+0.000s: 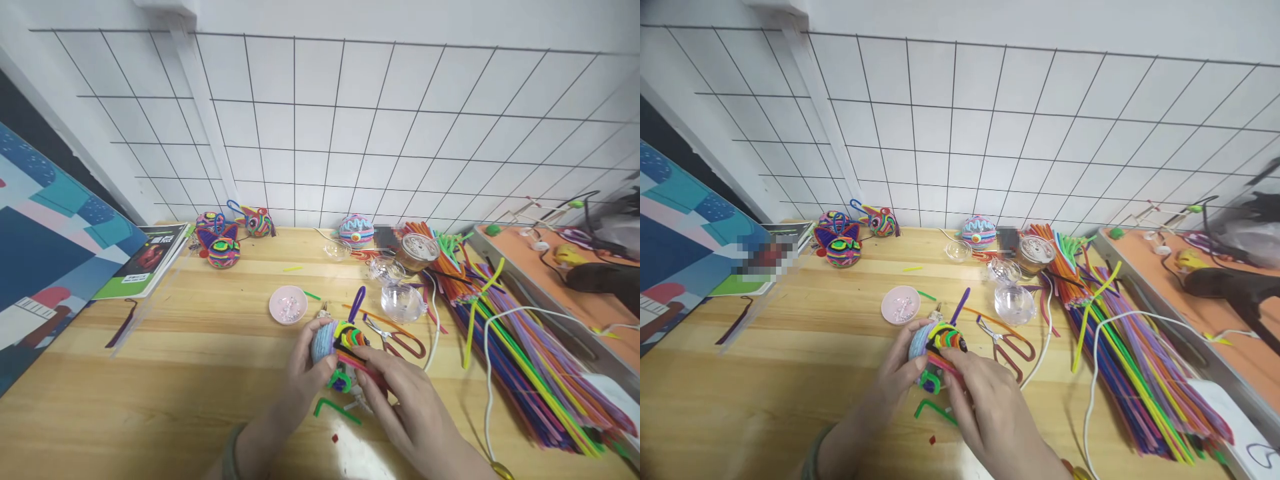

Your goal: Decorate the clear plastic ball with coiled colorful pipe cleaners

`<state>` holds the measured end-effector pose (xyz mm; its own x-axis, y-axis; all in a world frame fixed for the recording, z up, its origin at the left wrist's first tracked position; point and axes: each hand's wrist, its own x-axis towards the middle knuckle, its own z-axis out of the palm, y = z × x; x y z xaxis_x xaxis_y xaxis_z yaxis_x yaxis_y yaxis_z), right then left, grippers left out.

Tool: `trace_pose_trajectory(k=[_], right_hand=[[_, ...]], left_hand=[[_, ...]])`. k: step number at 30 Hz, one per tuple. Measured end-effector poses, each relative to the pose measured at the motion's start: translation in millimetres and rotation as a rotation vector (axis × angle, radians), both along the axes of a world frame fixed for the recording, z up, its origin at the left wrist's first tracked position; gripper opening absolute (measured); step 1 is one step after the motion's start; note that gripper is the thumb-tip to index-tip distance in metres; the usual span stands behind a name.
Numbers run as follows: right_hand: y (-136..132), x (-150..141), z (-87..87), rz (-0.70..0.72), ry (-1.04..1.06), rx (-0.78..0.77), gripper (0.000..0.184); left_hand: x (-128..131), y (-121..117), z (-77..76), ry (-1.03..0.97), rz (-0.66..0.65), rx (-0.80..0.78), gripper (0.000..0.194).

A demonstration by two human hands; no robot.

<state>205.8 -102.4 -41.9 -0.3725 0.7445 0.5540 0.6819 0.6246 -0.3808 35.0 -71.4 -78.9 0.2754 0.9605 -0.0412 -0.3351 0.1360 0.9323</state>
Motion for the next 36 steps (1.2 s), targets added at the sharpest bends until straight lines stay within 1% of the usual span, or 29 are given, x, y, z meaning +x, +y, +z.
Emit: trace_pose_trajectory(k=[2,6,10,16,20,23,27,31,36], right_hand=[[0,0,1.0,0.03,-0.033,0.044,0.022],[2,1,3.8,0.045,-0.148,0.163,0.025],[2,0,3.6,0.055,-0.187,0.223,0.027],[1,0,0.9,0.063,-0.206,0.235,0.027],[1,2,-1.4,0.074,-0.225,0.214,0.028],[2,4,-1.8,0.085,-0.236,0.204,0.029],[2,4,0.3,0.08,-0.241,0.227,0.027],[2,4,2.1,0.082,-0.259,0.219,0.027],[0,3,0.9,0.079,-0.298,0.201,0.027]], left_hand=[[1,0,2.6,-0.007,0.007,-0.012,0.041],[3,1,4.6,-0.022,0.021,-0.029,0.041],[3,1,4.9,-0.006,0.033,-0.035,0.039],[3,0,0.1,-0.049,0.025,-0.065,0.042],[3,0,-4.1,-0.089,0.008,-0.07,0.045],[3,-1,-4.1,-0.106,0.001,-0.09,0.046],[5,1,-3.9,-0.127,0.0,-0.127,0.048],[5,2,-2.5,-0.061,0.035,-0.119,0.046],[3,1,8.2,0.064,0.042,-0.061,0.036]])
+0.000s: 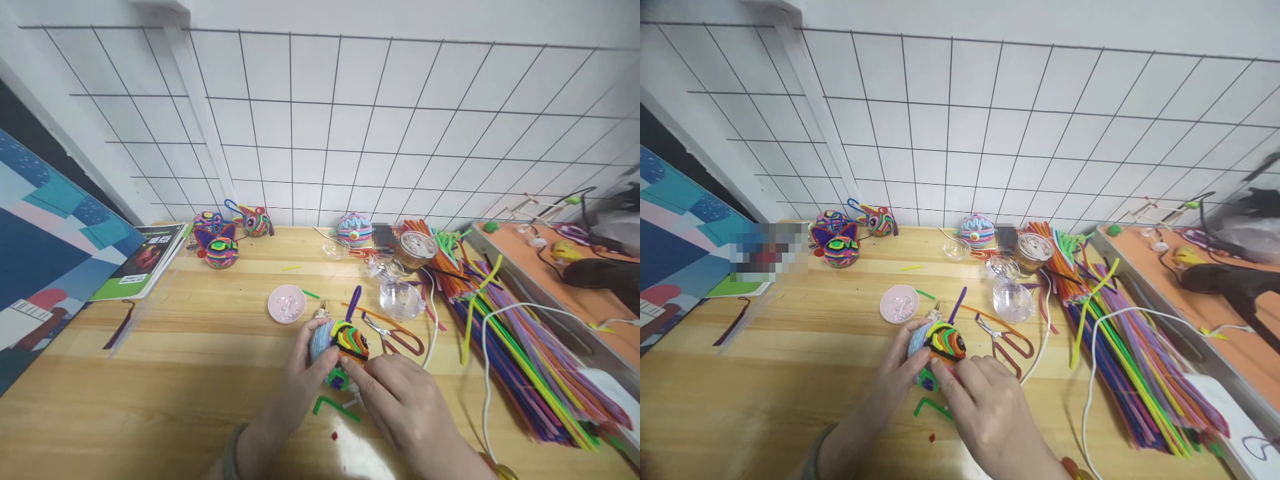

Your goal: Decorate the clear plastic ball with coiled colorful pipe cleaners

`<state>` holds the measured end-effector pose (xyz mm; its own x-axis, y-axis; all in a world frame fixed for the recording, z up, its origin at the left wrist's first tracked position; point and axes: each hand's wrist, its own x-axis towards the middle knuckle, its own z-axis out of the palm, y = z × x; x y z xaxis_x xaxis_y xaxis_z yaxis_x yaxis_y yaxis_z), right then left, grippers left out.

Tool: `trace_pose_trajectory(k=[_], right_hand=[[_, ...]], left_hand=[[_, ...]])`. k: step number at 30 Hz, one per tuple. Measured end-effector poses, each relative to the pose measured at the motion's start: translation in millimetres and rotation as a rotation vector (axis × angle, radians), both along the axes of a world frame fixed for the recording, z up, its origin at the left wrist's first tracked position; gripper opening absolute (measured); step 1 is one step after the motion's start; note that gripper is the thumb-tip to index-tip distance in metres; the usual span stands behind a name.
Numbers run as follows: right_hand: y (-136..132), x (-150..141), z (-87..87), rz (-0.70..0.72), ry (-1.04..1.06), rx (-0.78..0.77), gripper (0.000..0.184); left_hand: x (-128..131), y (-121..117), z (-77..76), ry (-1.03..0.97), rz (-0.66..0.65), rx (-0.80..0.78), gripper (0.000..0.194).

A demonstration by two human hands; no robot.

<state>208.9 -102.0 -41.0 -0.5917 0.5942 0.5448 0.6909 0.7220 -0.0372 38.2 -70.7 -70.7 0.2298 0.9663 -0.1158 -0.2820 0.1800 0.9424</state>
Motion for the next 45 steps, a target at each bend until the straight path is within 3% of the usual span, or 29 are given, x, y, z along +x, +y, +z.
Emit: trace_pose_trajectory(k=[4,12,19,35,45], right_hand=[[0,-1,-1.2,0.008,0.017,-0.022,0.027],[-5,1,-5.0,0.011,0.233,-0.035,0.022],[-8,5,-5.2,0.007,0.244,-0.037,0.02],[-5,5,-5.8,0.011,0.219,0.003,0.026],[-4,6,-4.4,0.016,0.248,0.002,0.028]], left_hand=[[1,-1,4.1,0.009,0.039,-0.008,0.032],[2,0,-10.7,-0.219,0.06,-0.111,0.04],[3,1,-2.6,-0.362,0.052,-0.178,0.042],[4,0,-10.0,-0.401,0.024,-0.157,0.038],[5,-1,-0.4,-0.438,0.009,-0.235,0.038]])
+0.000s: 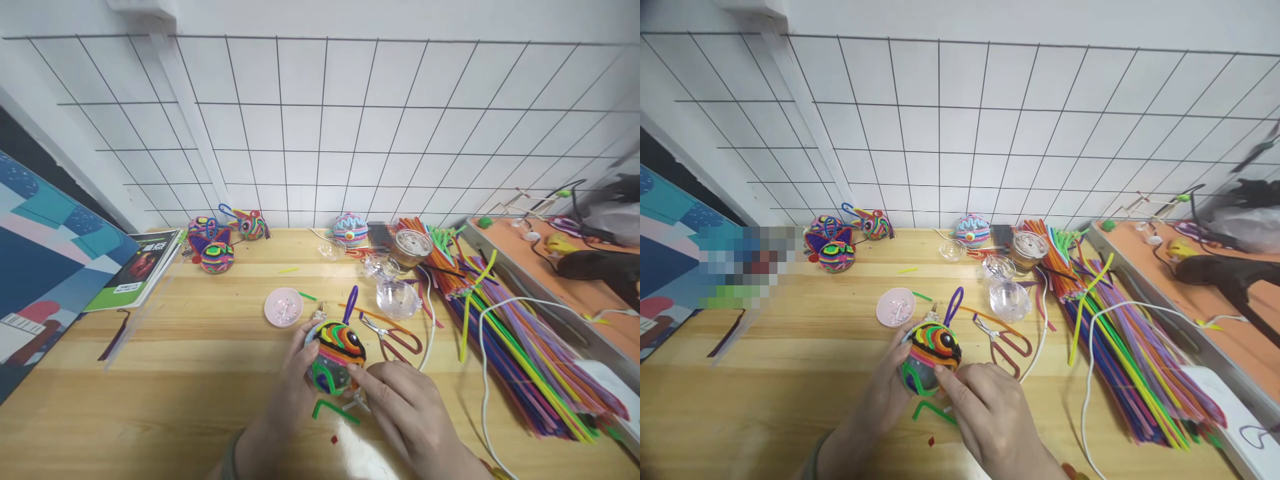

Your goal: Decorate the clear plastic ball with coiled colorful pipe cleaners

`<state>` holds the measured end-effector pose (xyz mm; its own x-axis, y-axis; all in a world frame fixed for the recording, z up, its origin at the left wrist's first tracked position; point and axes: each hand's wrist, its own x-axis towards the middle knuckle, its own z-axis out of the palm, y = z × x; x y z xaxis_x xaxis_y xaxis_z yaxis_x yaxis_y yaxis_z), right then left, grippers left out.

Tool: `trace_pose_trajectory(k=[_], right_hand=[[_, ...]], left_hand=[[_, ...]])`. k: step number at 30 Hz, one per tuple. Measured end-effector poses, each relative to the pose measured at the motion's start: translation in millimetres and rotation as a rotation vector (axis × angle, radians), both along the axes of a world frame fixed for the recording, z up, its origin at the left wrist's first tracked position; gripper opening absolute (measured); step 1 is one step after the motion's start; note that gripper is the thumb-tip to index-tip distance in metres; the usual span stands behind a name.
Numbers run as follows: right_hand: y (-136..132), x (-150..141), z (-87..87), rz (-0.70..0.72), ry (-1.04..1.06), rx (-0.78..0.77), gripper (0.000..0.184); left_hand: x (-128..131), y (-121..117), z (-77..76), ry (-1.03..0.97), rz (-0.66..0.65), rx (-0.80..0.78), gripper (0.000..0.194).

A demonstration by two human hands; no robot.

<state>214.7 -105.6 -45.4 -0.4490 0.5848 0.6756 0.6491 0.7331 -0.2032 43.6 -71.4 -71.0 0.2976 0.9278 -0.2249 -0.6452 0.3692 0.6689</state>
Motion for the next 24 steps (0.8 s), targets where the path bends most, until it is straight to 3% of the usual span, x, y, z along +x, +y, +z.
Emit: trace_pose_trajectory(k=[9,24], right_hand=[[0,4,-3.4,0.024,0.057,-0.014,0.032],[-1,7,-10.2,-0.026,0.0,0.025,0.038]], left_hand=[[-2,0,-9.4,-0.16,-0.171,-0.071,0.032],[-3,1,-10.0,-0.186,-0.256,-0.121,0.037]])
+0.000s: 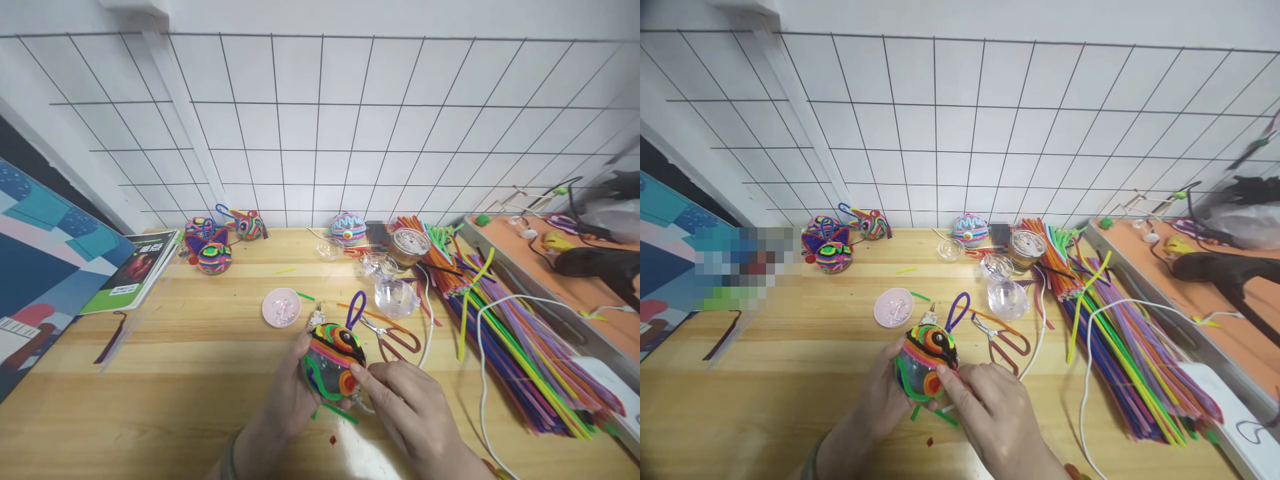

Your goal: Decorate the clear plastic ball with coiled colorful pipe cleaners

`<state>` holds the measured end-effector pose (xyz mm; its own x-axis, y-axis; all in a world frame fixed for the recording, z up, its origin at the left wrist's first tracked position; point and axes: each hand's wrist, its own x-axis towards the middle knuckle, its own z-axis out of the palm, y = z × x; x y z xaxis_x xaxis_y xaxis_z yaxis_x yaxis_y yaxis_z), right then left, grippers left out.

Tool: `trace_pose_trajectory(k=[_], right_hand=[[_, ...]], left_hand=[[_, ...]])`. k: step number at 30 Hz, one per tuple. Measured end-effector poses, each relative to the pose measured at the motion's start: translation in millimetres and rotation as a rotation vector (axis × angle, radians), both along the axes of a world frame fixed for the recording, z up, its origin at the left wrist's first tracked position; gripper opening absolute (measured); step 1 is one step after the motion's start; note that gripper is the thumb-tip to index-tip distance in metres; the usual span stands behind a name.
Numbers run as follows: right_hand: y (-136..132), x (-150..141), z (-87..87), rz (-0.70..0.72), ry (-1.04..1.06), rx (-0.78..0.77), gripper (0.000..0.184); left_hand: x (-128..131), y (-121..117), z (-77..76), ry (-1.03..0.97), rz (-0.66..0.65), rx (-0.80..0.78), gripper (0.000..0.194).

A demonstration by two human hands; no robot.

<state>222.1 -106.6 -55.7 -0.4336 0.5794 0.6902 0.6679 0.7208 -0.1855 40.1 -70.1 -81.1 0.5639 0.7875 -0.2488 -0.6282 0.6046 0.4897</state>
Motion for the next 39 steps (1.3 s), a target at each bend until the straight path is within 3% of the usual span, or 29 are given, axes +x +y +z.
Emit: trace_pose_trajectory(k=[16,28,34,39], right_hand=[[0,-4,0.3,0.048,0.068,-0.032,0.042],[-2,2,-5.6,0.088,0.095,0.004,0.041],[-4,6,-7.4,0.114,0.084,0.021,0.041],[-5,11,-16.7,0.119,0.051,0.006,0.051]], left_hand=[[0,-2,0.0,-0.025,0.026,0.054,0.034],[3,-6,-0.8,-0.036,0.214,0.061,0.031],[1,-8,0.2,0.043,0.213,0.178,0.036],[1,-9,1.0,0.053,0.18,0.209,0.038]])
